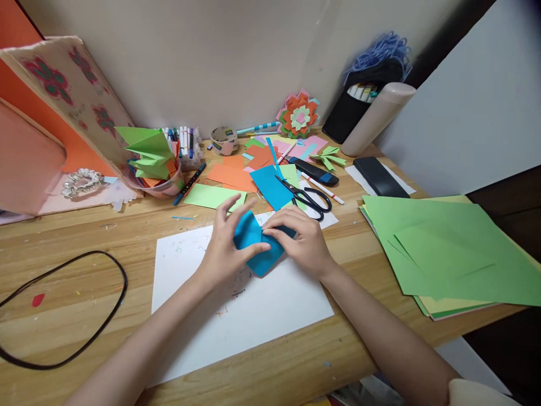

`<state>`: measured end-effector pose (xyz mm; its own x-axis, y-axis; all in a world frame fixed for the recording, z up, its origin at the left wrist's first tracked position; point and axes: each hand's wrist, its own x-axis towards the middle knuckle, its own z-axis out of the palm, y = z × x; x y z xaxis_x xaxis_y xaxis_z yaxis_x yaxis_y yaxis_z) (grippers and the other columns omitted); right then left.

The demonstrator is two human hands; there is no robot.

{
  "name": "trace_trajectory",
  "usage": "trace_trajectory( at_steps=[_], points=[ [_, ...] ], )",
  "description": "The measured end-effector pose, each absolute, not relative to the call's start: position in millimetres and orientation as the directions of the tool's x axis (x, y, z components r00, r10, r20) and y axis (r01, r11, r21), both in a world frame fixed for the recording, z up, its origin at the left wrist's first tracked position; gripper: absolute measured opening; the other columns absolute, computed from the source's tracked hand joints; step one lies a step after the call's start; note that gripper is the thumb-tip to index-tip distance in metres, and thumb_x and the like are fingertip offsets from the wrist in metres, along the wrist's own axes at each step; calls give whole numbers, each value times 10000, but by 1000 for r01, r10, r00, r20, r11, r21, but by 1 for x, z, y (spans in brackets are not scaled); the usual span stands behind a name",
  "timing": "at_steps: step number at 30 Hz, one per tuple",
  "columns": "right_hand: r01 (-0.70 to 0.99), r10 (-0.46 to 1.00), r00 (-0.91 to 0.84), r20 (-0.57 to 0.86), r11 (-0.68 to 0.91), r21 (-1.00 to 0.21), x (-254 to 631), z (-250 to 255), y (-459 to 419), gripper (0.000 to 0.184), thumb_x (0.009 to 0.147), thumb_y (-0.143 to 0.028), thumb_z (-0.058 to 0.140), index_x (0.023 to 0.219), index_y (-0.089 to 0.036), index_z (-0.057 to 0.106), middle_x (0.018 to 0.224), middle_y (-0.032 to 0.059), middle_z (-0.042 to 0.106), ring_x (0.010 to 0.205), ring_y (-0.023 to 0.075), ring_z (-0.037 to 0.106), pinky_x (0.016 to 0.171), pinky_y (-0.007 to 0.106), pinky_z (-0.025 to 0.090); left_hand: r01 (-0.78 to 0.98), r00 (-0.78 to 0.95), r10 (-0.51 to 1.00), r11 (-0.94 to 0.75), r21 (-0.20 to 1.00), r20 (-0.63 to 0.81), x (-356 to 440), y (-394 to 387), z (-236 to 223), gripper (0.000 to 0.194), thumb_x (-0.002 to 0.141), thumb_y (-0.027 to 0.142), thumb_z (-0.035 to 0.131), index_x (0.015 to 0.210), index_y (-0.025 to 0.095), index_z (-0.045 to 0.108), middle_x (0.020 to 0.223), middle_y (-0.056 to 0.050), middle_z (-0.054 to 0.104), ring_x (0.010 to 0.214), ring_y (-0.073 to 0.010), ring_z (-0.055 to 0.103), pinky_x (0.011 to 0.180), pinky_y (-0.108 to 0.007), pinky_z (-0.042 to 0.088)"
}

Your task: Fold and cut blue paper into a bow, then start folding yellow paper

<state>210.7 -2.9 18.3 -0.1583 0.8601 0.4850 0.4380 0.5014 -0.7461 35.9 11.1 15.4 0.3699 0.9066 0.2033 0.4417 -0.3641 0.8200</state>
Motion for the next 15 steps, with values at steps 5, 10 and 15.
trace_trajectory(
  at_steps=[5, 10, 15],
  points=[
    [435, 880, -150, 451, 468, -769, 211, 16, -1, 101, 797, -135, 599, 741, -209, 638, 754, 19, 656, 792, 178, 561, 767, 339, 446, 494, 634, 721, -656, 571, 279, 36, 7, 12, 604, 806, 438, 550, 1340, 271, 321, 1333, -100, 394, 1289, -285, 282, 1066, -492, 228],
    [391, 899, -161, 407, 437, -810, 205, 17, -6, 85, 796, -139, 603, 739, -202, 615, 768, 15, 652, 806, 171, 574, 793, 333, 434, 515, 631, 706, -691, 507, 321, 37, 4, 2, 484, 865, 313, 470, 1311, 196, 323, 1197, -132, 434, 1159, -265, 370, 977, -450, 331],
    [402, 881, -178, 439, 472, -784, 202, 20, -11, 73, 819, -160, 584, 778, -214, 611, 811, 16, 643, 838, 170, 573, 817, 339, 433, 504, 638, 672, -733, 457, 375, 36, 4, -2, 409, 878, 233, 440, 1267, 167, 332, 1125, -122, 442, 1085, -248, 375, 978, -454, 304]
  ],
)
